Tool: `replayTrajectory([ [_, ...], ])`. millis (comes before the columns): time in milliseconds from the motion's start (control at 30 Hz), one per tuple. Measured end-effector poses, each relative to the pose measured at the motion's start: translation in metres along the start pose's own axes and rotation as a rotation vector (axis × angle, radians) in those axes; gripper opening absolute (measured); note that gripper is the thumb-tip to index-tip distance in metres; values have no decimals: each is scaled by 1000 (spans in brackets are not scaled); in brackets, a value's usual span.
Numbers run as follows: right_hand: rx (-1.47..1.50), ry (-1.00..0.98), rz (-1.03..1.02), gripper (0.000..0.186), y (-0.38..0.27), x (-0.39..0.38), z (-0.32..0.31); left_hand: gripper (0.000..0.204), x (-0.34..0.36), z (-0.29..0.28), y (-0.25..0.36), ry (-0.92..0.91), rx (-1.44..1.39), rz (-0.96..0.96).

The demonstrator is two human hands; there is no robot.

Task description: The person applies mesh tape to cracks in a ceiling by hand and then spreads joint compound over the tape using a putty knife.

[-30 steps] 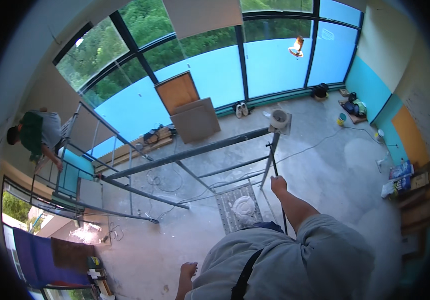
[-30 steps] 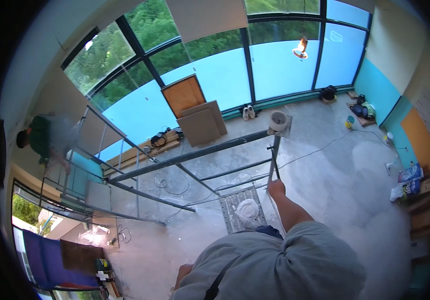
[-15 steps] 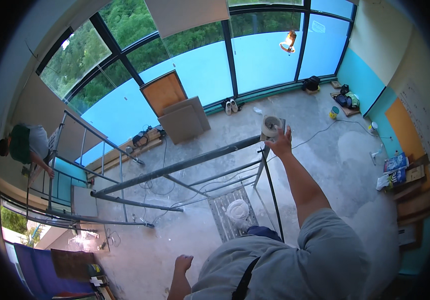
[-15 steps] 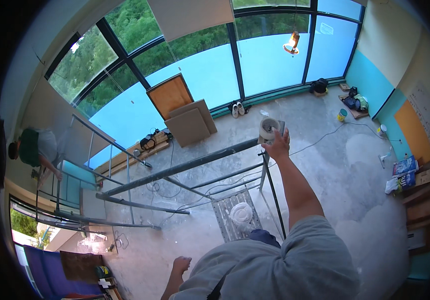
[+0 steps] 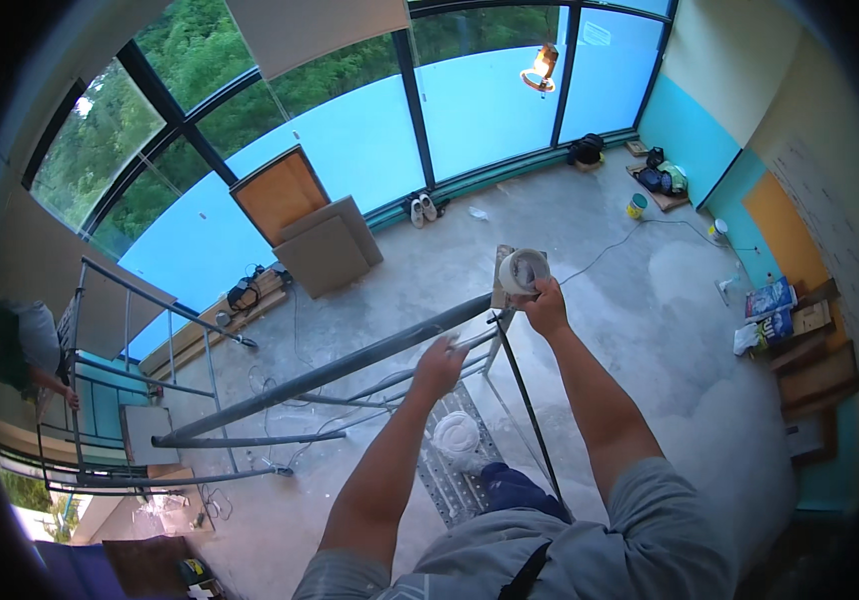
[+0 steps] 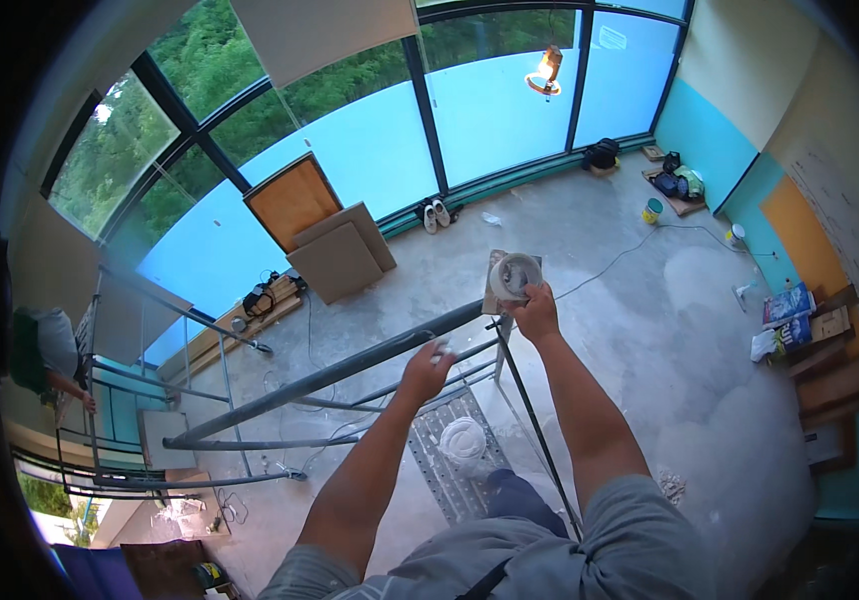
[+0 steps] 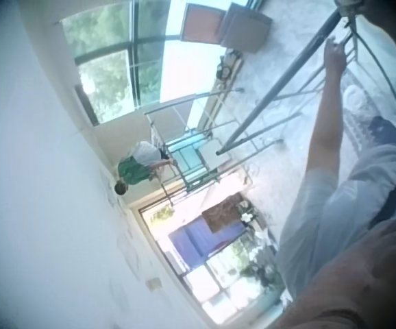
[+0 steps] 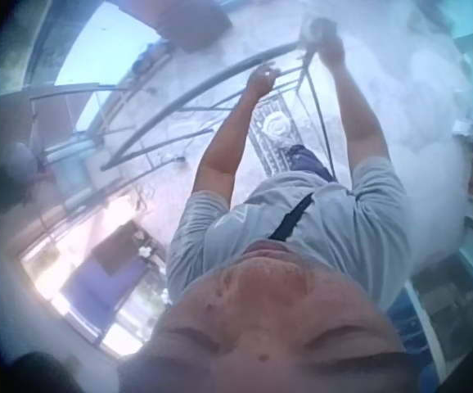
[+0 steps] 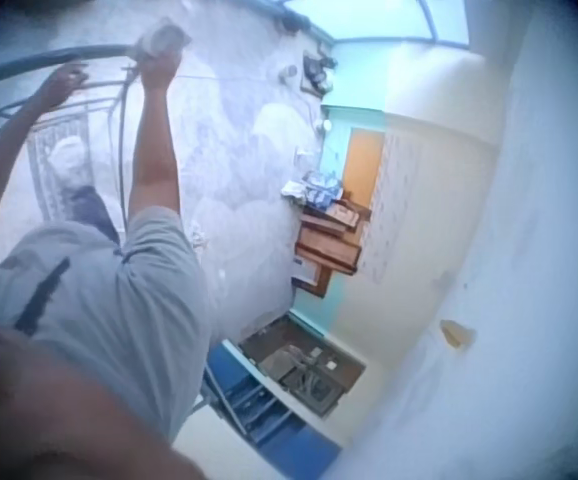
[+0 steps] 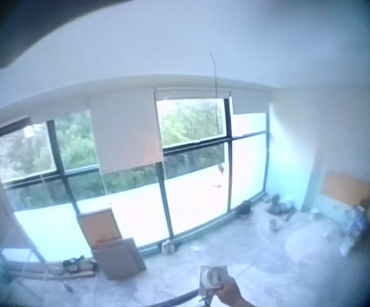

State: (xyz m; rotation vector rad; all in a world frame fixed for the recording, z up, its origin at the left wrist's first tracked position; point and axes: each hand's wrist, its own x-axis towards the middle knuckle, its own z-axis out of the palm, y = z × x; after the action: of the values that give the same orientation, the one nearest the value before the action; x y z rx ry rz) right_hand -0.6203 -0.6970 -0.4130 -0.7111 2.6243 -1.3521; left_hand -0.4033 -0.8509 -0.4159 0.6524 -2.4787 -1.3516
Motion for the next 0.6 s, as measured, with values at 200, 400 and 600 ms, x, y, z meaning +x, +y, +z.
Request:
replayTrajectory([
  [200, 80, -41, -114, 35, -5, -19, -1, 49, 97, 73, 14, 199, -368, -346],
  [400, 153, -84, -146, 39, 31, -24, -3, 56, 138, 97, 13, 288, -403, -369],
  [600, 92, 119, -89, 39, 6, -13, -18, 44, 109, 18, -59, 156, -676, -170],
])
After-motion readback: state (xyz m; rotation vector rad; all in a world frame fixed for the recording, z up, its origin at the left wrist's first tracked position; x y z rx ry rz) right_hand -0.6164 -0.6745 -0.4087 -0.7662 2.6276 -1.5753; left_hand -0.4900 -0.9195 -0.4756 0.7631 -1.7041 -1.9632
